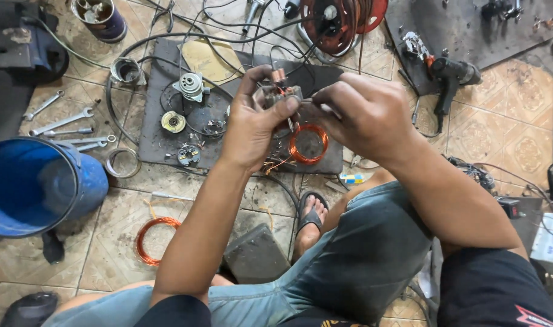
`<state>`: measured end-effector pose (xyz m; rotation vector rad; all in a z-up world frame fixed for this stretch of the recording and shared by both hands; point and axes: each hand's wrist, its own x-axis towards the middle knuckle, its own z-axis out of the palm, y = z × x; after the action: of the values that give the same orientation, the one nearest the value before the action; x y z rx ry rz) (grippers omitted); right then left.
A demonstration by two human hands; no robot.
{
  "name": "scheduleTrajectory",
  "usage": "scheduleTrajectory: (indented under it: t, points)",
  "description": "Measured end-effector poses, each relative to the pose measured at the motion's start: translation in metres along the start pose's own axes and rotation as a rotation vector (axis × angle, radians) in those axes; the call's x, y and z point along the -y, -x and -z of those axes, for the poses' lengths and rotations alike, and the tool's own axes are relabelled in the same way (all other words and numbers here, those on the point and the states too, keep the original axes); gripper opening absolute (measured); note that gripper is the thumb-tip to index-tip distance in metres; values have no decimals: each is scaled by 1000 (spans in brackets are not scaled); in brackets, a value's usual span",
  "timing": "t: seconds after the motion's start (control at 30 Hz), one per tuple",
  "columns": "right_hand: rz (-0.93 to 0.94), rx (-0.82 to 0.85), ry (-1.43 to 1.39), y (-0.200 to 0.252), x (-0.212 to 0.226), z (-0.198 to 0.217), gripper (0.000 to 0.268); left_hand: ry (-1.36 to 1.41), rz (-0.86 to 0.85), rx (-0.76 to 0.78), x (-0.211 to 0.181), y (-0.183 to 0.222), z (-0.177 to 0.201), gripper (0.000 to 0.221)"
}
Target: Winding copper wire onto a motor armature as part of a motor repair or rebuilding process.
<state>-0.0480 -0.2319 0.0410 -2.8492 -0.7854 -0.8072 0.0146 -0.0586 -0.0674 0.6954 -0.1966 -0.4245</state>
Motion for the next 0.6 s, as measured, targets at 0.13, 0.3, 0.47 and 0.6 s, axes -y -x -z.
scheduleTrajectory:
  t: [0.13, 0.3, 0.47, 0.6]
  points:
    - [-54, -4, -170, -8, 1, 9, 13, -116, -88, 79, -8, 2, 0, 52]
    - [-141, -32, -330, -7, 3, 8, 12, -323, -98, 228, -28, 6, -1, 65]
    - [-185, -65, -439, -10, 3, 8, 15, -435, -118, 271, -32, 14, -1, 68]
    - [-269, -100, -655, -12, -1, 10, 13, -484, -239, 397, -41, 16, -7, 64]
